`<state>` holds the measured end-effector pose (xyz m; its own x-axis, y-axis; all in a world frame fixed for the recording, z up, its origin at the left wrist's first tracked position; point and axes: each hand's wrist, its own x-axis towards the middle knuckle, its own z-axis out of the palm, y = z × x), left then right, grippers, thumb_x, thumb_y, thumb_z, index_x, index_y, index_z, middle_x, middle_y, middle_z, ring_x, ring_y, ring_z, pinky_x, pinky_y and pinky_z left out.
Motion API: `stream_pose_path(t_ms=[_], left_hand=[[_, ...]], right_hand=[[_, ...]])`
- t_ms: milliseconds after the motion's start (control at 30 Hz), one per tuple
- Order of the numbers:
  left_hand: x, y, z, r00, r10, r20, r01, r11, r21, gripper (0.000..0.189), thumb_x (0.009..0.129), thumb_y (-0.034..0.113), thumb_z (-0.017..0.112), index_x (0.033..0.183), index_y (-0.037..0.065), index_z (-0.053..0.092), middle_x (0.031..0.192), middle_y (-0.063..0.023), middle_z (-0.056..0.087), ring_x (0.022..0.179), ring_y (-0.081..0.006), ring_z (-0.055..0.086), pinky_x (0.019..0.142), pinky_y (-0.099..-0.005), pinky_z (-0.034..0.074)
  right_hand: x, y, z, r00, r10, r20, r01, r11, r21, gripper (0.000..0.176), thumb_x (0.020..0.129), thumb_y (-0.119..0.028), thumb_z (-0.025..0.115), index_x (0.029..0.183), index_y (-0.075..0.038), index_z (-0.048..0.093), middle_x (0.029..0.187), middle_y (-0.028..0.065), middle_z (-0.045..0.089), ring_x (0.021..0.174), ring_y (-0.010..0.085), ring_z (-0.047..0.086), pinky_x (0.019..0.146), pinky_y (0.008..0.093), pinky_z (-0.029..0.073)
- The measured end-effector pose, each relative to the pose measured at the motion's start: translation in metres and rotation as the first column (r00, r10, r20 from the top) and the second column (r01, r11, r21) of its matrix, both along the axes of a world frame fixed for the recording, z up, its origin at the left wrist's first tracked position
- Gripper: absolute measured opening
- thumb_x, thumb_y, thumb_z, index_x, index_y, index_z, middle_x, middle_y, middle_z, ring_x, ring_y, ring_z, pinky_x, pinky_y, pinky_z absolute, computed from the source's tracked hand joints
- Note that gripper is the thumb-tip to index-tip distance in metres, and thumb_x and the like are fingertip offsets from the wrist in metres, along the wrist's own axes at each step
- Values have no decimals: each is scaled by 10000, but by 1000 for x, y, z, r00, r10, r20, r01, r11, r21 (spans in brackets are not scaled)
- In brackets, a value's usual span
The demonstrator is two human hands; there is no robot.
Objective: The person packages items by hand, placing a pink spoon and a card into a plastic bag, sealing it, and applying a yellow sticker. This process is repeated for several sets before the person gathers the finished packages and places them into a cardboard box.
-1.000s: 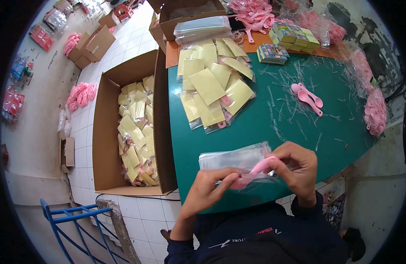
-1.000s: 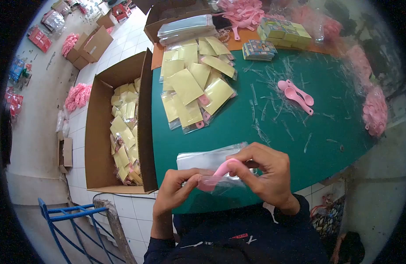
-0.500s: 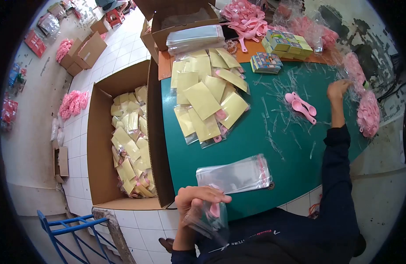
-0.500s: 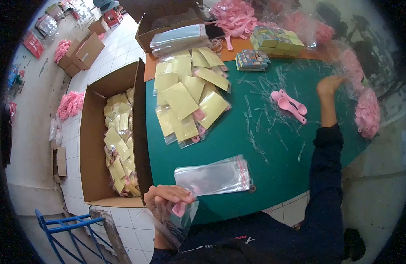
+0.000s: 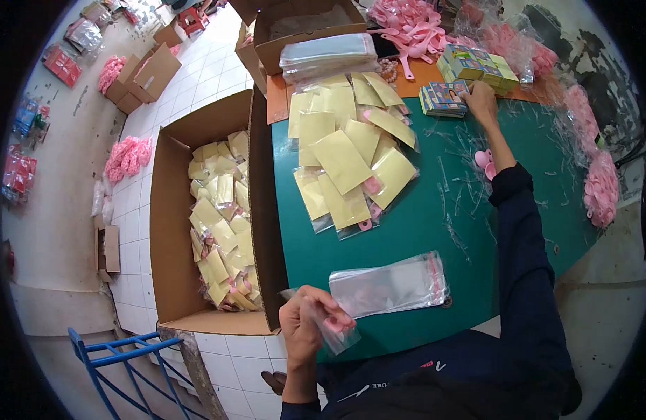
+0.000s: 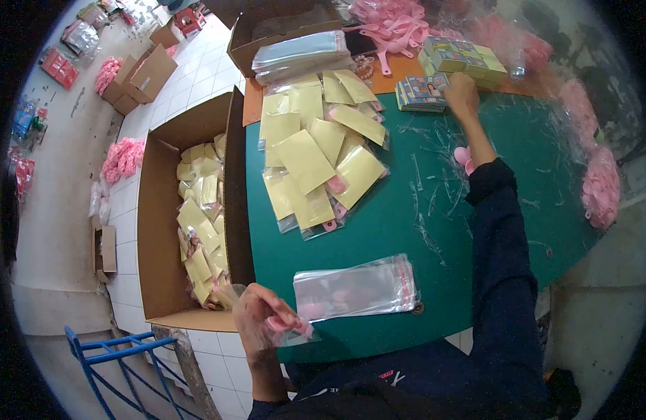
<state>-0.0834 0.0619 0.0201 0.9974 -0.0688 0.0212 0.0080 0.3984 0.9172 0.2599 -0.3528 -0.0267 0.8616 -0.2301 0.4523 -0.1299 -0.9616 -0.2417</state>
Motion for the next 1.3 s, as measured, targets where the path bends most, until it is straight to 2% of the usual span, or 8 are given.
stream_pose_path(t_ms=[333, 400, 467, 533, 667, 867, 967, 1300], left_hand=[[16, -3, 4, 976, -216, -32, 219, 968, 125, 308, 985, 171, 382, 944, -62, 579, 871, -155, 666, 814, -192, 658, 680, -262, 527], [22, -5, 9, 968, -247, -47, 252, 952, 176, 308, 984, 164, 386, 926, -59, 590, 899, -147, 666, 834, -183, 655, 684, -257, 526], [26, -9, 15, 953, -281, -113, 299, 932, 206, 304, 982, 154, 391, 914, -57, 599, 922, -138, 664, 848, -173, 650, 690, -252, 525], [34, -14, 14, 941, -316, -123, 336, 918, 210, 291, 979, 143, 400, 928, -62, 599, 925, -135, 662, 850, -168, 647, 698, -250, 526], [38, -24, 15, 941, -319, -109, 336, 918, 214, 275, 972, 123, 415, 973, -80, 602, 919, -131, 655, 843, -163, 641, 736, -255, 534], [33, -28, 17, 943, -313, -113, 331, 911, 247, 269, 965, 130, 436, 964, -71, 614, 895, -115, 655, 838, -139, 637, 744, -246, 540], [31, -30, 19, 945, -310, -102, 327, 905, 273, 265, 962, 135, 448, 951, -67, 620, 880, -106, 658, 841, -129, 637, 738, -236, 538], [26, -33, 28, 943, -324, -75, 319, 820, 476, 259, 951, 158, 481, 958, -64, 614, 818, -73, 658, 753, -91, 595, 691, -230, 482]], right_hand=[[-53, 15, 53, 984, 139, 114, -157, 972, 174, 205, 791, -171, 594, 937, -30, 624, 870, 193, 639, 831, 371, 613, 735, 426, 469], [-76, 13, 61, 926, 253, 279, -219, 965, -147, 184, 832, -157, 601, 967, -33, 609, 794, 126, 642, 649, 232, 631, 612, 335, 488], [-126, 45, 90, 940, 275, 203, -306, 942, 138, 192, 862, -159, 586, 979, -8, 596, 763, 70, 601, 602, 139, 583, 542, 278, 472], [-177, 74, 123, 834, 551, 43, -437, 610, 661, 194, 878, -144, 575, 983, 18, 581, 753, 31, 569, 583, 79, 543, 495, 226, 444], [-264, 123, 146, 769, 639, 33, -339, 363, 868, 130, 858, -64, 586, 949, 29, 593, 750, 49, 590, 596, 79, 553, 509, 211, 457], [-302, 137, 147, 609, 791, -66, -595, 510, 621, 94, 831, 17, 578, 915, 32, 616, 737, 41, 607, 586, 64, 565, 516, 201, 468], [-310, 140, 152, 760, 650, -1, -436, 511, 741, 103, 813, 33, 582, 909, 33, 618, 742, 59, 617, 574, 89, 577, 524, 227, 476], [-318, 143, 148, 659, 746, -94, -562, 572, 597, 175, 762, 42, 618, 932, 0, 625, 795, 120, 637, 624, 175, 624, 575, 266, 492]])
